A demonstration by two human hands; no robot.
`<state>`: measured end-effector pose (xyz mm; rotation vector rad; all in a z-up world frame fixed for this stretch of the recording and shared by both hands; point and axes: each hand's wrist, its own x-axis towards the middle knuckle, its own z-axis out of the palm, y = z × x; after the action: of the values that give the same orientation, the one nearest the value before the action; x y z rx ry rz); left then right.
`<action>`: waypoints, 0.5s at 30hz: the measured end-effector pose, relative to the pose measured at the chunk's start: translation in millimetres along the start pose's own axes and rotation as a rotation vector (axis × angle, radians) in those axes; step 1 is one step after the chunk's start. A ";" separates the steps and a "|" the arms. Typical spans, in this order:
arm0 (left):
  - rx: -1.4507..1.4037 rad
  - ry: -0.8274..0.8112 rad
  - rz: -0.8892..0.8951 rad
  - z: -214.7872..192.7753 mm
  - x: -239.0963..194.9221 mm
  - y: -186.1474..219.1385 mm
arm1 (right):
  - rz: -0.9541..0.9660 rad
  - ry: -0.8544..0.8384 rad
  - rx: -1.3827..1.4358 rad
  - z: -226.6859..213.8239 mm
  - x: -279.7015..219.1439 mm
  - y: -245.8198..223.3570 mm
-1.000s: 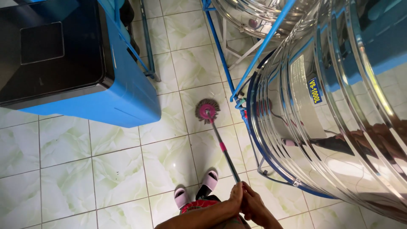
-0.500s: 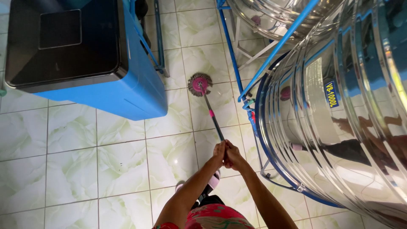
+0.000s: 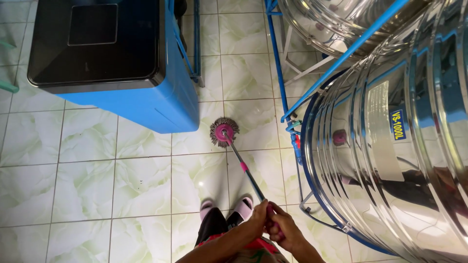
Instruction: Mopping the tiled floor around water filtration equipment.
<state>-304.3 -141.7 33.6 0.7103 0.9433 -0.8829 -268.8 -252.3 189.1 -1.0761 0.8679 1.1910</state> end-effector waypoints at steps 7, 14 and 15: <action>-0.034 0.094 0.275 -33.7 97.7 100.6 | -0.227 -0.180 0.536 25.1 109.4 -58.8; -0.121 0.100 0.169 -74.5 100.2 199.6 | -0.314 -0.112 0.342 120.7 174.2 -119.6; -0.116 0.098 0.169 -77.5 105.1 202.0 | -0.318 -0.111 0.346 125.6 169.5 -123.8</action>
<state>-124.6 -16.9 -66.4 0.7266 0.9975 -0.6449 -118.6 -88.1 87.4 -0.8203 0.7502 0.7923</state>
